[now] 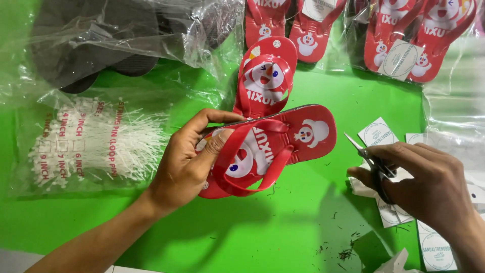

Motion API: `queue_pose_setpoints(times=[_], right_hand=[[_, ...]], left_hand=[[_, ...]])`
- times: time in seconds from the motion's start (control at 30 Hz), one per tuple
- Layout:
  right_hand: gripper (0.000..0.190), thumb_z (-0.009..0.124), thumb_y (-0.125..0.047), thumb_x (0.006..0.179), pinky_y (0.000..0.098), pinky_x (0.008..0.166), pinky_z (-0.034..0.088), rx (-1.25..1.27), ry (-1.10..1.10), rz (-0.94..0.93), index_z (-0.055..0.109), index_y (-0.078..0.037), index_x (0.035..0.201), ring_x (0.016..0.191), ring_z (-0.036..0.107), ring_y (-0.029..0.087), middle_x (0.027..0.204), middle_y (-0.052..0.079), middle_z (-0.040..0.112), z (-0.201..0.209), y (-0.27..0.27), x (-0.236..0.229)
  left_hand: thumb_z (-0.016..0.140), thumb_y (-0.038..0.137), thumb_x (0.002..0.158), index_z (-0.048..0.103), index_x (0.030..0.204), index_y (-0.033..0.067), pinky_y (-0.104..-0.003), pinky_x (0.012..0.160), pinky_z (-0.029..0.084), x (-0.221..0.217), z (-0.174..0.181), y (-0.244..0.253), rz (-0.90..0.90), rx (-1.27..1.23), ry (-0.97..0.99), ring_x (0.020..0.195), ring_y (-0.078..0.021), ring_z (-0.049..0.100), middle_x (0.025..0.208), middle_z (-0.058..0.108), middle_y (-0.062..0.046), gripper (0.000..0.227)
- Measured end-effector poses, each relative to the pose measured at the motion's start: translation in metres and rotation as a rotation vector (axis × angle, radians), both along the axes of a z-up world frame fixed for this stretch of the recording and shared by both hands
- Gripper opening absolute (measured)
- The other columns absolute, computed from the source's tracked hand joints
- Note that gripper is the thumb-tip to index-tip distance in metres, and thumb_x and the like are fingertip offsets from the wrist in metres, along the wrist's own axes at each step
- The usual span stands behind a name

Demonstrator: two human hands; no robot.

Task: The person uses scissors to trim the edges of a red flip-flop sole and the attached strap. They carefully cut away excess material from the sole's perimeter and the strap's attachment points to refine the shape.

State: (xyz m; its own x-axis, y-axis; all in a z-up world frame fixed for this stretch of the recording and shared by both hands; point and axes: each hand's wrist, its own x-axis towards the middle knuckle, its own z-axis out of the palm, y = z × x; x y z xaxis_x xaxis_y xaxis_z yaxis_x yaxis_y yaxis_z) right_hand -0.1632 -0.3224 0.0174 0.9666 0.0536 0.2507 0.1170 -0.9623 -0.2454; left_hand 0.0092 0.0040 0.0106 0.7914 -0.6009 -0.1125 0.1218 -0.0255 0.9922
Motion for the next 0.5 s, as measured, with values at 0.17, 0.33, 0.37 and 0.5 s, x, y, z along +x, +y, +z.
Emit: queue_pose_setpoints(times=[0.17,0.33,0.37,0.5], right_hand=[[0.047,0.094,-0.037,0.068,0.0306,0.071,0.057,-0.021,0.012,0.02,0.076,-0.012,0.103,0.073,0.071,0.013,0.086,0.0,0.078,-0.0016,0.0044,0.0001],[0.044,0.094,-0.036,0.072,0.0324,0.074,0.054,-0.052,-0.031,0.013,0.076,-0.012,0.104,0.074,0.069,0.015,0.089,0.001,0.076,0.0002,0.0088,-0.0014],[0.044,0.094,-0.036,0.072,0.0324,0.074,0.054,-0.052,-0.031,0.013,0.076,-0.012,0.104,0.074,0.069,0.015,0.089,0.001,0.076,0.0004,0.0092,-0.0016],[0.043,0.093,-0.035,0.073,0.0331,0.073,0.054,-0.052,-0.033,0.019,0.076,-0.011,0.105,0.073,0.068,0.016,0.088,0.002,0.076,0.0009,0.0101,-0.002]], left_hand=[[0.056,0.028,0.098,0.063,0.122,0.0086,-0.026,0.065,0.064,0.0023,-0.0025,0.0006,0.0,-0.055,0.058,0.084,-0.0148,0.074,0.11,0.074,-0.01,0.032],[0.055,0.026,0.1,0.064,0.121,0.0088,-0.025,0.068,0.063,0.0028,-0.0053,0.0002,0.005,-0.067,0.057,0.086,-0.0133,0.073,0.109,0.074,-0.009,0.029],[0.055,0.026,0.1,0.064,0.121,0.0088,-0.025,0.068,0.063,0.0029,-0.0055,0.0001,0.005,-0.068,0.057,0.086,-0.0133,0.073,0.109,0.074,-0.009,0.029],[0.054,0.025,0.1,0.065,0.121,0.0095,-0.024,0.07,0.062,0.0032,-0.0055,-0.0001,0.01,-0.044,0.053,0.089,-0.0128,0.071,0.113,0.073,-0.008,0.028]])
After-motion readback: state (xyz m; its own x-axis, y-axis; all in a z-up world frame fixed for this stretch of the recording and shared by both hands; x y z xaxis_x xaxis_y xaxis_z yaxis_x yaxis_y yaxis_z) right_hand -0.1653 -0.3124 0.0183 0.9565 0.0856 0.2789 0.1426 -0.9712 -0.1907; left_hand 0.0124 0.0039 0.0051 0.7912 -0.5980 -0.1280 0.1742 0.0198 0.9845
